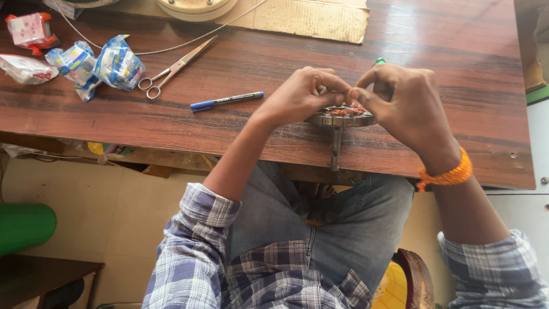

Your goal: The person sits at a workbench and places small orange components one at a time into slots around a circular metal motor part, pressing each piece into position by hand. They occasionally rotate the part to reach unfilled slots and continue fitting pieces around its circumference.

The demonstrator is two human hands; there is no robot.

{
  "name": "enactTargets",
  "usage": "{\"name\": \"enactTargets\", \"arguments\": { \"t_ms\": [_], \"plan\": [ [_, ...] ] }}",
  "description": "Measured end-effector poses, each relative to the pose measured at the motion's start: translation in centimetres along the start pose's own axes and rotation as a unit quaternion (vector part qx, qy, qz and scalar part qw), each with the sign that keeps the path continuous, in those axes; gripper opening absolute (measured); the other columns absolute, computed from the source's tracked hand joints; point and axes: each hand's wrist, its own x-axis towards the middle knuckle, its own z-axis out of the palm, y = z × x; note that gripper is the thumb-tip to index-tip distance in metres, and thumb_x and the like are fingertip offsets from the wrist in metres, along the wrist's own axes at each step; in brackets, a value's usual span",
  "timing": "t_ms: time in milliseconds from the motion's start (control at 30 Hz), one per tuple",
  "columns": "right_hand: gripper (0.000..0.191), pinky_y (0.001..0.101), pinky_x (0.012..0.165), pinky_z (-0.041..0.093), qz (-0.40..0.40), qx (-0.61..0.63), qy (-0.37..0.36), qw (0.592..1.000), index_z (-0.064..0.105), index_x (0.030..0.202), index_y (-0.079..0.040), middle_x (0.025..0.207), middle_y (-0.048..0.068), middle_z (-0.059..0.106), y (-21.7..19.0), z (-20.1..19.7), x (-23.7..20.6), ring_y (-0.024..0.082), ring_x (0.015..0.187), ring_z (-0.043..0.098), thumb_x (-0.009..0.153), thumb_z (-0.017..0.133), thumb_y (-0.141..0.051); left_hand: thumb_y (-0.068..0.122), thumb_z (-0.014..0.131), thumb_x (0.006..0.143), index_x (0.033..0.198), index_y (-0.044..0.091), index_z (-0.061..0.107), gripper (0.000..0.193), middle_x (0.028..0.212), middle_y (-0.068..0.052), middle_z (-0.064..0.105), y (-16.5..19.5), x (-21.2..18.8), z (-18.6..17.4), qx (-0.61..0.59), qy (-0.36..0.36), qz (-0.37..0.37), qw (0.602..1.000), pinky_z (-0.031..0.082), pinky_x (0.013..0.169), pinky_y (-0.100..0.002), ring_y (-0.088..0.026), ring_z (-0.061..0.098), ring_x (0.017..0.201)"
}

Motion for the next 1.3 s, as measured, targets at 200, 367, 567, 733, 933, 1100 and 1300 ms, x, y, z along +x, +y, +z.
{"name": "enactTargets", "arguments": {
  "t_ms": [200, 367, 567, 733, 933, 1100, 1300],
  "plan": [
    [0.013, 0.0341, 0.056, 0.047, 0.101, 0.023, -0.059, 0.993, 0.077, 0.104, -0.006, 0.073, 0.011, 0.071, -3.6, -0.7, -2.4, 0.017, 0.063, 0.062, 0.094, 0.078, -0.013, 0.008, 0.077, 0.089, 0.109, 0.014, 0.082, 0.022, 0.091, -0.002, 0.064, 0.1, -0.4, -1.9, 0.052, -0.051, 0.086, 0.994, 0.052, 0.07, -0.032, -0.014, 0.062, 0.084],
    [0.006, 0.035, 0.065, 0.052, -0.029, -0.012, 0.037, 0.999, 0.071, 0.097, -0.003, 0.086, 0.011, 0.069, -4.5, 1.7, -5.8, 0.021, 0.069, 0.067, 0.092, 0.075, -0.004, 0.009, 0.075, 0.087, 0.108, 0.014, 0.082, 0.022, 0.09, 0.0, 0.07, 0.1, 0.7, -2.5, 0.062, -0.103, 0.049, 0.992, 0.053, 0.073, -0.03, -0.012, 0.065, 0.081],
    [0.016, 0.04, 0.062, 0.054, -0.04, -0.074, 0.082, 0.993, 0.073, 0.097, -0.005, 0.085, 0.012, 0.068, -2.3, 7.4, -9.3, 0.029, 0.069, 0.069, 0.084, 0.073, 0.004, 0.02, 0.078, 0.095, 0.118, 0.017, 0.074, 0.023, 0.109, -0.001, 0.067, 3.3, -1.2, -0.8, 0.066, -0.003, 0.095, 0.993, 0.062, 0.081, -0.029, -0.016, 0.069, 0.099],
    [0.01, 0.033, 0.065, 0.055, -0.02, -0.024, 0.135, 0.99, 0.072, 0.098, -0.002, 0.088, 0.009, 0.07, 0.7, 6.7, -11.2, 0.02, 0.074, 0.07, 0.091, 0.073, 0.004, 0.03, 0.082, 0.082, 0.131, 0.015, 0.062, 0.054, 0.116, -0.003, 0.064, 3.2, -4.4, 3.8, 0.279, 0.139, 0.155, 0.937, 0.056, 0.092, -0.039, -0.025, 0.063, 0.108],
    [0.007, 0.0266, 0.057, 0.04, 0.037, -0.037, 0.186, 0.981, 0.072, 0.102, -0.001, 0.083, 0.006, 0.064, 0.3, 1.4, -11.3, 0.009, 0.061, 0.052, 0.101, 0.08, 0.0, 0.024, 0.082, 0.089, 0.13, 0.016, 0.061, 0.046, 0.119, 0.001, 0.064, 0.7, -4.2, 3.7, 0.278, 0.145, 0.218, 0.924, 0.056, 0.092, -0.039, -0.023, 0.063, 0.108],
    [0.011, 0.027, 0.052, 0.034, -0.031, -0.06, 0.167, 0.984, 0.072, 0.1, -0.002, 0.074, 0.004, 0.058, -1.2, 0.0, -9.1, 0.007, 0.055, 0.044, 0.102, 0.083, -0.003, 0.021, 0.082, 0.088, 0.129, 0.014, 0.061, 0.047, 0.118, -0.001, 0.064, 1.1, -4.4, 4.0, 0.291, 0.156, 0.218, 0.918, 0.055, 0.09, -0.039, -0.024, 0.061, 0.105],
    [0.011, 0.0251, 0.051, 0.037, -0.078, -0.072, 0.149, 0.983, 0.071, 0.101, -0.002, 0.081, 0.005, 0.065, -0.5, -0.3, -5.6, 0.007, 0.057, 0.051, 0.107, 0.08, -0.005, 0.021, 0.082, 0.085, 0.128, 0.015, 0.062, 0.048, 0.116, 0.0, 0.064, 1.0, -4.4, 4.3, 0.289, 0.166, 0.194, 0.923, 0.056, 0.09, -0.039, -0.023, 0.061, 0.105]
  ]
}}
